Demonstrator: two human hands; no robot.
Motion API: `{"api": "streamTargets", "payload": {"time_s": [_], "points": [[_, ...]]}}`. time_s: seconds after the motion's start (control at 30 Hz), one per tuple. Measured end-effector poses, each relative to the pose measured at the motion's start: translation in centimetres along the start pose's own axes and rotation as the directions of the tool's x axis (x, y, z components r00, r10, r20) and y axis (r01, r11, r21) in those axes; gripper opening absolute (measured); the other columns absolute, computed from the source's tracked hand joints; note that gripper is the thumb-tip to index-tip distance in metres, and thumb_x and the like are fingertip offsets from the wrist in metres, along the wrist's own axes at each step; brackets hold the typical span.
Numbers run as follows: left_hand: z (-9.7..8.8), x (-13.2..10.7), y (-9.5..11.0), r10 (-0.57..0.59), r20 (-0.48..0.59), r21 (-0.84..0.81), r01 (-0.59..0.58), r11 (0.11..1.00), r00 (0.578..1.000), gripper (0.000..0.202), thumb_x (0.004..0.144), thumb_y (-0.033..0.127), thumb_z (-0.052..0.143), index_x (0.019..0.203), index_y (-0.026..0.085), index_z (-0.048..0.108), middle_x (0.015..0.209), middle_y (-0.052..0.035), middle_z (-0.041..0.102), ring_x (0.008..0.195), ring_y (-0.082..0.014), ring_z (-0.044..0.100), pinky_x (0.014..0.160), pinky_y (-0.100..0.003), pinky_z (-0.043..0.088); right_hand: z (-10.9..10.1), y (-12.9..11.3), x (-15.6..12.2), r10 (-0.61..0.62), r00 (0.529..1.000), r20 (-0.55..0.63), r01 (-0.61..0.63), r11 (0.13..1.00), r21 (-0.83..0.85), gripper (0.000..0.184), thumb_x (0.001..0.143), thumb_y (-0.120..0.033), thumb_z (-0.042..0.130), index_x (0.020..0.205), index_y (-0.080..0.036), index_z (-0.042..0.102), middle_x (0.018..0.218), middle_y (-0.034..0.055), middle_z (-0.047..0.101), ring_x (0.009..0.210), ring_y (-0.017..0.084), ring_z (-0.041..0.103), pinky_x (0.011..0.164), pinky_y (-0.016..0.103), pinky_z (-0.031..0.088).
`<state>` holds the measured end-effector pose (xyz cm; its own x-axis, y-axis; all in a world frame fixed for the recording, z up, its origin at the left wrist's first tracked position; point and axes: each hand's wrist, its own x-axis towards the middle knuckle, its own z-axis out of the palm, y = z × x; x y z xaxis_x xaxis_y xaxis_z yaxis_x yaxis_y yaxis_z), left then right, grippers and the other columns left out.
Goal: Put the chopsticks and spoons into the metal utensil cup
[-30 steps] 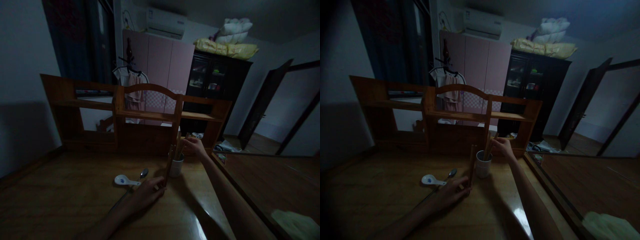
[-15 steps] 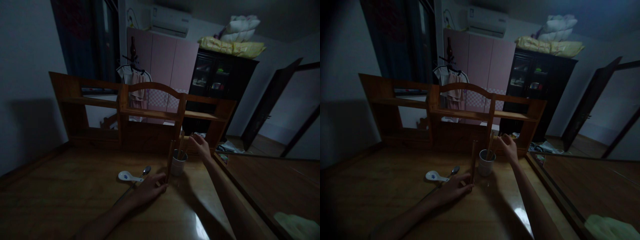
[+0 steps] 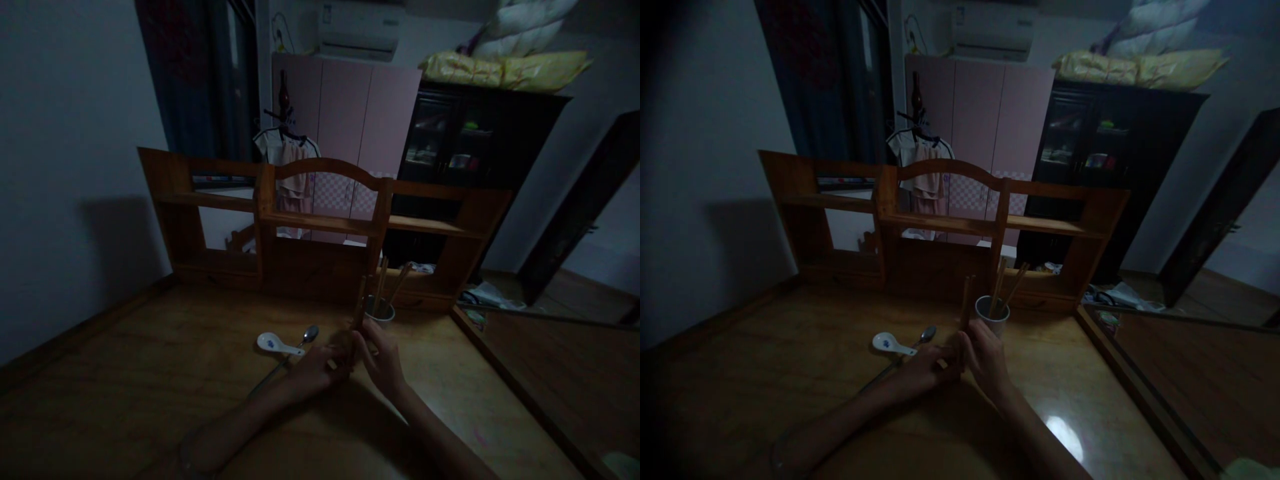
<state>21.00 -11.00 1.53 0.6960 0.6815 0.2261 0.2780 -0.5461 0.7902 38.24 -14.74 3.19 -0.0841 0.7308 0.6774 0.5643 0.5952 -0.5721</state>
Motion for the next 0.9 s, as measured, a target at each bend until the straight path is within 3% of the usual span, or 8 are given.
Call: {"api": "streamTargets", "payload": {"time_s": [0.23,0.4,0.6,0.7,0.9], "points": [[0.1,0.2,-0.5,0.039,0.059,-0.029,-0.037,0.999,0.998,0.019,0.085,0.028,0.058,0.095,0.018,0.071,0.094,-0.002,0.072,0.083,-0.0168,0.065,0.073,-0.023,0.045,-1.3,-0.4,0.4,0.085,0.996,-0.022,-0.082,0.992,0.095,0.025,0.095,-0.03,0.049,0.116,-0.023,0.061,0.1,0.0059,0.06,0.094,0.02,0.058,0.081,0.03,0.046],[0.0,0.1,-0.5,0.006,0.092,-0.013,-0.005,1.0,0.996,0.019,0.084,0.029,0.059,0.094,0.018,0.072,0.092,-0.0014,0.073,0.083,-0.017,0.065,0.071,-0.022,0.044,-2.4,-0.8,0.7,0.083,0.997,-0.007,-0.083,0.996,0.04,0.032,0.097,-0.032,0.043,0.121,-0.022,0.061,0.086,0.0033,0.059,0.077,0.017,0.057,0.069,0.026,0.046],[-0.1,-0.1,-0.4,-0.002,0.098,-0.052,0.007,0.999,0.995,0.023,0.084,0.034,0.057,0.089,0.017,0.072,0.087,-0.0019,0.073,0.079,-0.0175,0.065,0.068,-0.022,0.043,-1.9,-0.7,0.5,0.039,0.997,0.064,-0.041,0.999,0.027,0.038,0.096,-0.031,0.045,0.132,-0.023,0.053,0.09,0.005,0.062,0.071,0.016,0.057,0.061,0.026,0.046],[-0.1,-0.1,-0.5,-0.015,0.097,-0.048,0.02,0.999,0.995,0.024,0.084,0.035,0.058,0.087,0.016,0.073,0.083,-0.0015,0.073,0.077,-0.0178,0.064,0.066,-0.023,0.042,-1.6,-0.7,0.4,-0.014,0.995,0.097,0.013,1.0,0.011,0.032,0.095,-0.029,0.047,0.125,-0.022,0.057,0.09,0.0055,0.061,0.073,0.017,0.057,0.062,0.026,0.045],[-0.4,-0.3,0.1,-0.037,0.12,-0.075,0.046,0.996,0.992,0.025,0.084,0.036,0.058,0.09,0.018,0.073,0.086,-0.0006,0.073,0.081,-0.0184,0.064,0.07,-0.023,0.042,-1.6,-0.7,0.3,-0.035,0.995,0.098,0.036,0.999,-0.007,0.013,0.094,-0.027,0.049,0.092,-0.02,0.061,0.079,0.0034,0.054,0.071,0.016,0.053,0.061,0.026,0.042]]}}
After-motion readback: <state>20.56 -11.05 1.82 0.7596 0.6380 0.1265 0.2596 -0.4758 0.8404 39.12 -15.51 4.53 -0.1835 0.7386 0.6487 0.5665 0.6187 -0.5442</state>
